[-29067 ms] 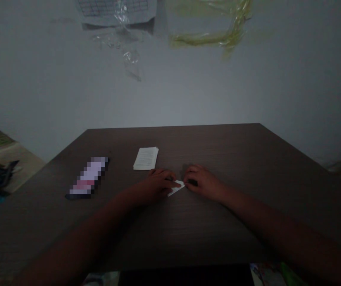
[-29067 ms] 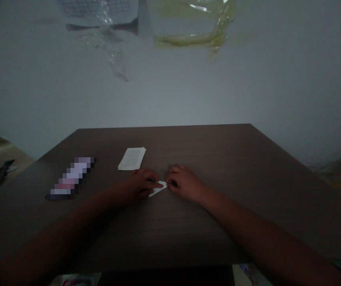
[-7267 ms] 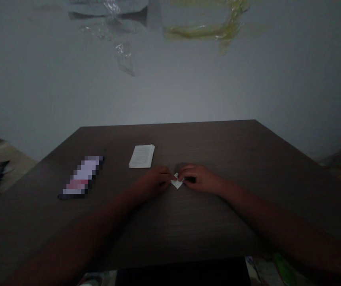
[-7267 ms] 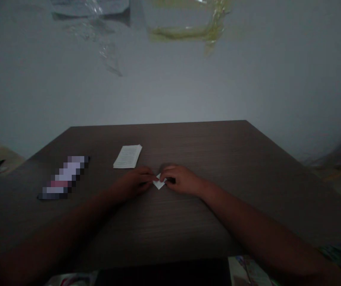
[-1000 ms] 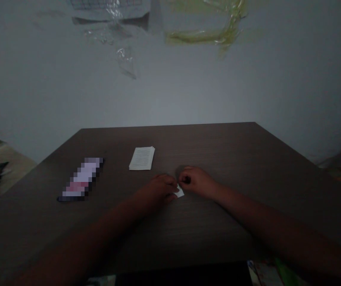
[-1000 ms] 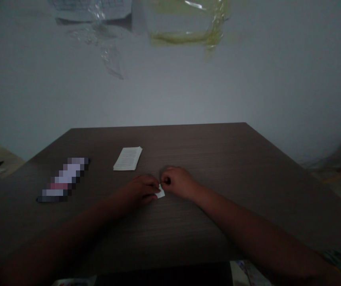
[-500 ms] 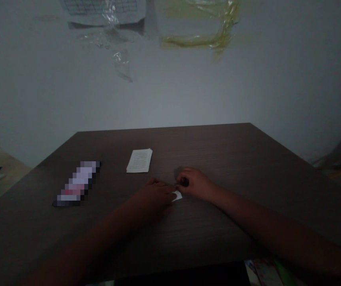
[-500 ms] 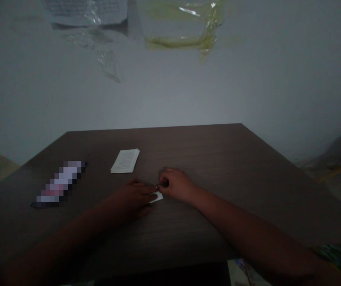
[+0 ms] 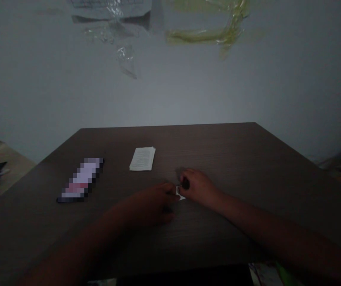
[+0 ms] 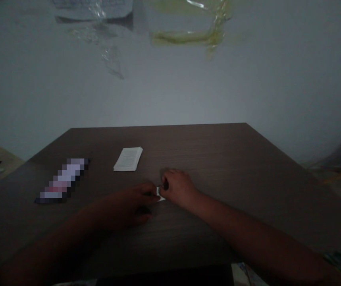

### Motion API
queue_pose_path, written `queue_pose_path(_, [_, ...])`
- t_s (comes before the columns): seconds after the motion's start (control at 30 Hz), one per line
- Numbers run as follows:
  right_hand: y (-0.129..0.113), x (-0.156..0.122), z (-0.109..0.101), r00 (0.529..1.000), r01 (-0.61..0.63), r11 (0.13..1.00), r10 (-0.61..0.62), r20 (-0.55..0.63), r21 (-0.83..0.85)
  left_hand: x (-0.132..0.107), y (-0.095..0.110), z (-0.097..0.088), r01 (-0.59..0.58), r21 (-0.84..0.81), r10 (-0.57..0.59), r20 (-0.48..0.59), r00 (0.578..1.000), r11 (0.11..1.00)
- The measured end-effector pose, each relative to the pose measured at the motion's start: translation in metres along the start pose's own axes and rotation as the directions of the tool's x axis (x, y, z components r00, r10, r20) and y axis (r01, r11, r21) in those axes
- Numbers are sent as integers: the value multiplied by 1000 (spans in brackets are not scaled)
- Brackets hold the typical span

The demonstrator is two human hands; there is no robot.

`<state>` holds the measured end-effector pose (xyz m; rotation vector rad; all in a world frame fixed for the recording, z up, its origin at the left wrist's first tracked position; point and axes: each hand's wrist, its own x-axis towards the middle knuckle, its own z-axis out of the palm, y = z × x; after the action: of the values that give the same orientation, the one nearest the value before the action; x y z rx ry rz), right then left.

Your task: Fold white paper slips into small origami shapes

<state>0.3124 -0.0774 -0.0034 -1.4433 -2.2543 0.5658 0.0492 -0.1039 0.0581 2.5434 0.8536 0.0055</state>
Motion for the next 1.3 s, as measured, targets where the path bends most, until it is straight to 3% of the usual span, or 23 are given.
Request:
queue_pose_path(0.1, [3,3,0,1000,-9,1000,9,-6,27,1,-2,0,5,-31,-3,59,998,1000])
queue_pose_path(0.33, [16,7,3,1000,14,997,-13,-13,82,2,-8,-1,-76,-55,78,35,996,996])
queue_pose_path(0.53, [25,12,-1,999,35,997,-35,1,64,1,-6,1,-24,-18,25,43,999,1000])
queue_pose_path(0.87, [13,-5,-13,989,133,991,-134,67,24,0,-4,0,-50,-71,53,38,998,996])
queue_pose_path(1.3, [18,7,-1,999,-41,999,41,-6,18,4,-8,3,-74,-6,74,-8,997,997])
